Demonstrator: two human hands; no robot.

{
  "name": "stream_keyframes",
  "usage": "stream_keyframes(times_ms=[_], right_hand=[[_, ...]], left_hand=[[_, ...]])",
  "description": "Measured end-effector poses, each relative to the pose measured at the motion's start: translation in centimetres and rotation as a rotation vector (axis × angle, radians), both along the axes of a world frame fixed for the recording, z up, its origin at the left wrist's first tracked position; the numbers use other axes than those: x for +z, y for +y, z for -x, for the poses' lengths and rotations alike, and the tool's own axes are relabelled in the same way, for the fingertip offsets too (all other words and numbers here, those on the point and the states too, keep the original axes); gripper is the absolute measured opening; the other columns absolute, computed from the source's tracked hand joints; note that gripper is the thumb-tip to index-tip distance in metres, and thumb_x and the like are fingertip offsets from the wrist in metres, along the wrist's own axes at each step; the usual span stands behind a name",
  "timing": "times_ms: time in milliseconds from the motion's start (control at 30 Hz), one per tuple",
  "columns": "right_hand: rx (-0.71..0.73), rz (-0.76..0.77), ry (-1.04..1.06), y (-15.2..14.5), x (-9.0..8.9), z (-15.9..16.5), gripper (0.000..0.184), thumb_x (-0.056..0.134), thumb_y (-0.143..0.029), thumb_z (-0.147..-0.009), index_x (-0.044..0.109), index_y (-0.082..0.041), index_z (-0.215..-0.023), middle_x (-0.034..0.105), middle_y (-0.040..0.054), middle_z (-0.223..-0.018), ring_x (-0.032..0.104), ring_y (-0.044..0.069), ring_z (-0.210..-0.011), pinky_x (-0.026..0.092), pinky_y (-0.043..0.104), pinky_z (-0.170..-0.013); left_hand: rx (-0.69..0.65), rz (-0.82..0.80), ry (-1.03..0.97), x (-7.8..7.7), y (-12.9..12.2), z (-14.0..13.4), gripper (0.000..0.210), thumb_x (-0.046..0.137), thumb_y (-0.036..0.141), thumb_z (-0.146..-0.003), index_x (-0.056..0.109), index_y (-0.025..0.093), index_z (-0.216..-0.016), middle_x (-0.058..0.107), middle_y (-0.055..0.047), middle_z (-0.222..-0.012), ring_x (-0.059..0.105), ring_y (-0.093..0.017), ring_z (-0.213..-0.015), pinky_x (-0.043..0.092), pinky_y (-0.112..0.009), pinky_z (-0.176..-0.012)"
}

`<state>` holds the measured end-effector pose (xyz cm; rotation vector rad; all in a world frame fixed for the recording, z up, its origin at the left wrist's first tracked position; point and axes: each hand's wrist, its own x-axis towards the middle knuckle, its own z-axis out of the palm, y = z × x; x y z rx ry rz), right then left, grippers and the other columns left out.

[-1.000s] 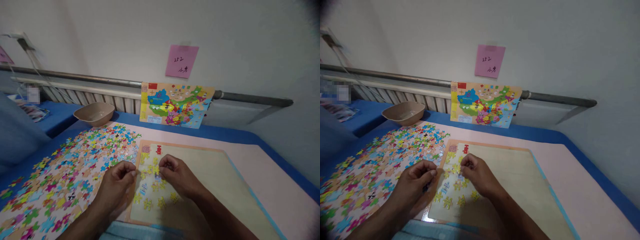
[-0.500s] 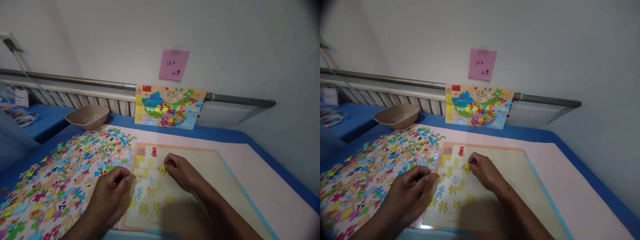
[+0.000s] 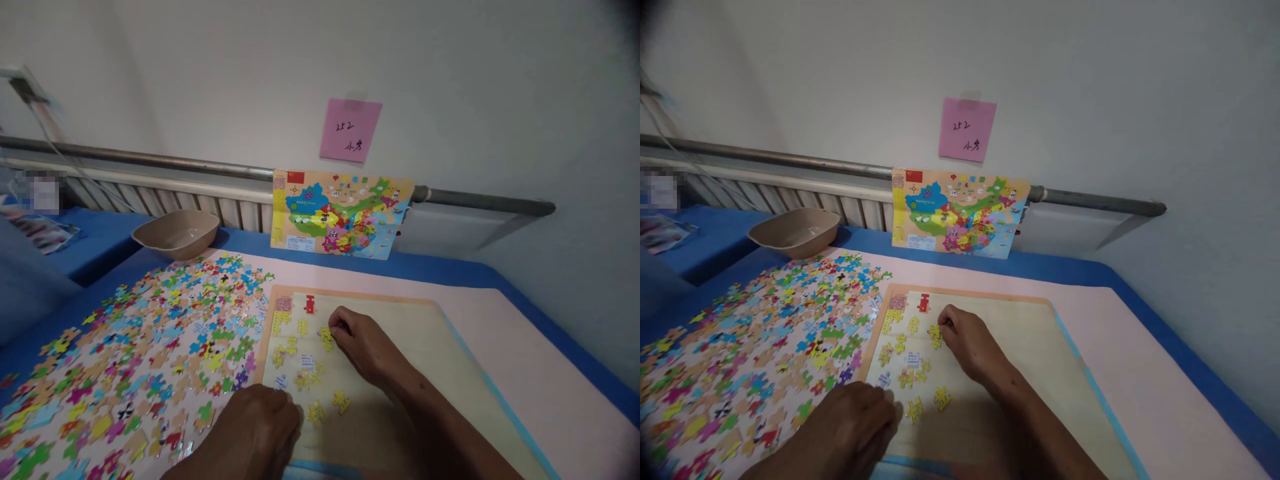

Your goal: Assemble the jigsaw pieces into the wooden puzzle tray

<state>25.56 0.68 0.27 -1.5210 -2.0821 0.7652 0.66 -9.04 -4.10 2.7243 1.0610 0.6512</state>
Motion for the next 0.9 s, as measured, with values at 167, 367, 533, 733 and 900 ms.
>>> stream_keyframes(times_ms=[167, 367, 533, 733, 900], right_hand=[[-0.01, -0.022, -0.017, -0.1, 0.1, 0.1, 0.011, 0.051, -0.017, -0.092, 0.059, -0.021, -0.086, 0.068, 0.0014, -0.086, 0.055, 0.017, -0.075, 0.035, 0.029, -0.07], [-0.011, 0.002, 0.003, -0.1, 0.1, 0.0, 0.011, 0.052, -0.017, -0.094, 0.059, -0.021, -0.086, 0.068, 0.0005, -0.086, 0.055, 0.016, -0.075, 0.035, 0.029, -0.07], [-0.014, 0.01, 0.03, 0.0, -0.2, -0.1, 0.01, 0.054, -0.017, -0.095, 0.061, -0.021, -0.088, 0.068, 0.0005, -0.086, 0.056, 0.016, -0.076, 0.035, 0.028, -0.07], [-0.003, 0.029, 0.067, 0.3, -0.4, -0.3, 0.009, 0.055, -0.02, -0.095, 0.062, -0.021, -0.09, 0.068, 0.0, -0.084, 0.055, 0.015, -0.073, 0.037, 0.027, -0.069], [0.002, 0.044, 0.075, 0.4, -0.5, -0.3, 0.009, 0.055, -0.021, -0.094, 0.062, -0.021, -0.089, 0.067, -0.0002, -0.083, 0.055, 0.015, -0.073, 0.036, 0.027, -0.068]], left_hand=[[-0.017, 0.039, 0.012, 1.1, 0.1, 0.3, 0.023, 0.048, 0.012, -0.098, 0.056, 0.023, -0.081, 0.064, 0.001, -0.071, 0.062, -0.018, -0.062, 0.037, -0.033, -0.058], [0.048, 0.057, -0.025, 2.2, 0.6, 1.5, 0.024, 0.046, 0.014, -0.101, 0.055, 0.024, -0.081, 0.061, 0.001, -0.072, 0.058, -0.018, -0.062, 0.036, -0.034, -0.059], [-0.022, 0.138, -0.116, 2.7, 0.3, 0.8, 0.021, 0.046, 0.016, -0.103, 0.062, 0.022, -0.089, 0.065, -0.004, -0.088, 0.062, -0.02, -0.079, 0.047, -0.033, -0.07], [-0.082, 0.126, -0.112, 3.5, 0.3, -0.1, 0.02, 0.051, 0.013, -0.099, 0.069, 0.023, -0.095, 0.071, -0.006, -0.095, 0.065, -0.021, -0.09, 0.054, -0.035, -0.086], [-0.056, 0.116, -0.126, 3.6, 0.5, 0.4, 0.024, 0.048, 0.012, -0.1, 0.07, 0.023, -0.097, 0.071, -0.006, -0.095, 0.065, -0.021, -0.09, 0.053, -0.035, -0.086]])
